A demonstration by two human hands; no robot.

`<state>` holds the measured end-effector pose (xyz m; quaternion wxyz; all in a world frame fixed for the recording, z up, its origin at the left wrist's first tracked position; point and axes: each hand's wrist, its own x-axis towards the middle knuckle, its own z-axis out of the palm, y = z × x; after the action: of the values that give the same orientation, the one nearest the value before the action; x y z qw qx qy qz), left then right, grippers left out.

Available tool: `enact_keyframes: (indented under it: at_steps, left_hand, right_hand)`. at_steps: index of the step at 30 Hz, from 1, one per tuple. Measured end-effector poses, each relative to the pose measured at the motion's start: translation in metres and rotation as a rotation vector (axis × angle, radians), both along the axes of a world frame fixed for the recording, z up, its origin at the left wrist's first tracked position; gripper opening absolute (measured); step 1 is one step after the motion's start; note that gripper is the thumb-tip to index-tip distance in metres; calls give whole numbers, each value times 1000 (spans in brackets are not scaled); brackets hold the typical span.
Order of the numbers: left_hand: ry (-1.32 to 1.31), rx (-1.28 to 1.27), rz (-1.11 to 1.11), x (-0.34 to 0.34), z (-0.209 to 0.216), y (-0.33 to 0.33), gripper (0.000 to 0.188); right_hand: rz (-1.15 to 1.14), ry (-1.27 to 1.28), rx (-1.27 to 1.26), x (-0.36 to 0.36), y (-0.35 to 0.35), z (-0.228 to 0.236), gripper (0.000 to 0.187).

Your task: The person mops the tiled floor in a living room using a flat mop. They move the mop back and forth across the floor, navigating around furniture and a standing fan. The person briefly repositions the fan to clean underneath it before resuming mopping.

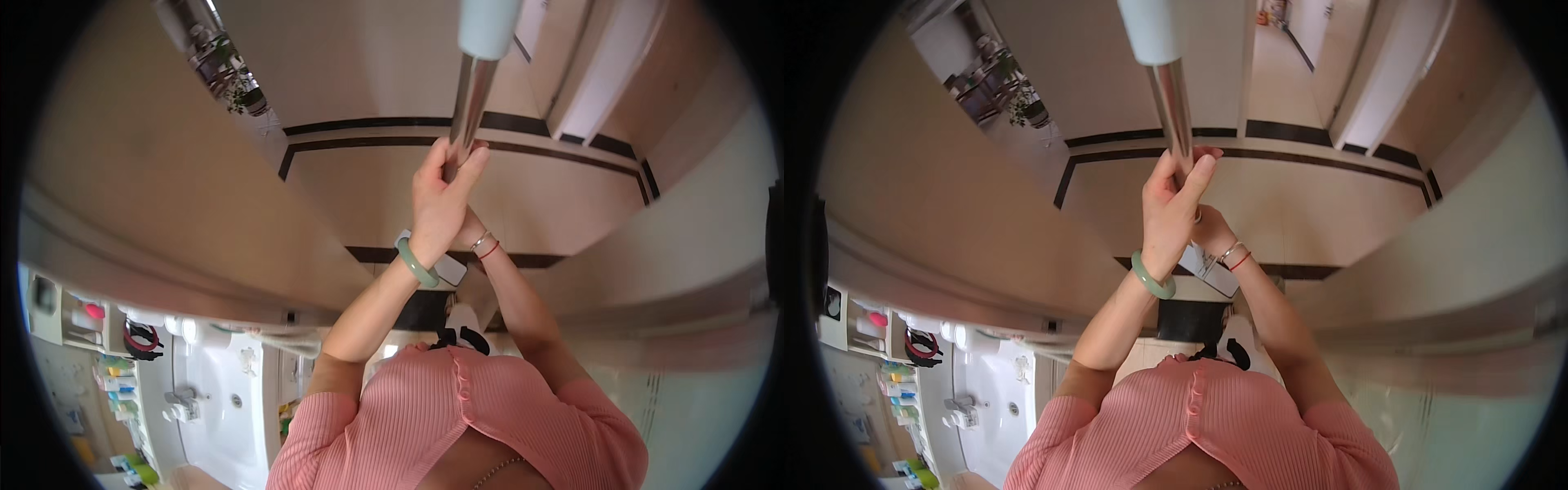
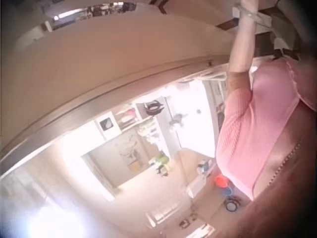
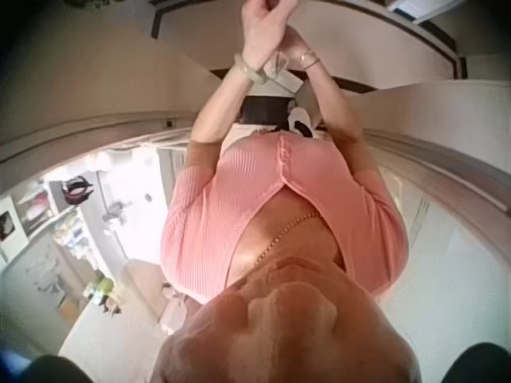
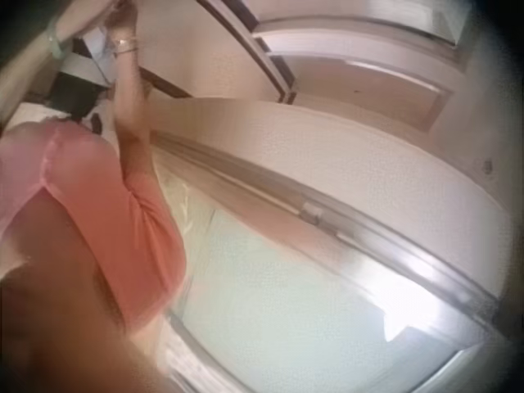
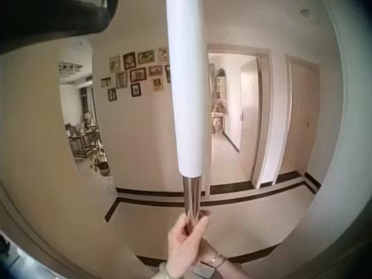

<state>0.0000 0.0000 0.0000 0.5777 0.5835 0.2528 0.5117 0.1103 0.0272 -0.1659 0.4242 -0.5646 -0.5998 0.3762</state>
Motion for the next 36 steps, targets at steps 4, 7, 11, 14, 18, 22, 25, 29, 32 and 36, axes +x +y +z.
enact_keyframes:
  at_steps: [4,7,11,14,18,22,25,29,32,36]
  left_hand:
    - [-50,43,119,42,17,83,31]
    - [-93,27,202,60,19,133,27]
    - [-143,45,189,68,24,188,30]
    - [-190,98,142,67,23,230,42]
    - [-209,116,177,50,19,287,80]
    - [-263,100,236,29,16,348,81]
    - [-277,84,307,5,4,400,81]
    - [-291,58,394,-28,2,461,82]
    - [-312,91,428,-62,-3,504,81]
    - [-315,94,499,-102,-5,549,79]
  right_hand:
    - [3,64,207,26,89,21,30]
    - [60,142,167,40,142,20,30]
    - [162,95,96,54,197,33,34]
    - [241,165,89,61,236,44,44]
    - [355,218,-78,53,291,64,50]
    - [436,113,-170,34,368,53,46]
    - [524,213,-44,7,410,60,44]
    - [562,218,-35,-26,485,64,47]
    - [620,208,-58,-58,527,75,49]
    - [672,451,-18,-109,584,74,44]
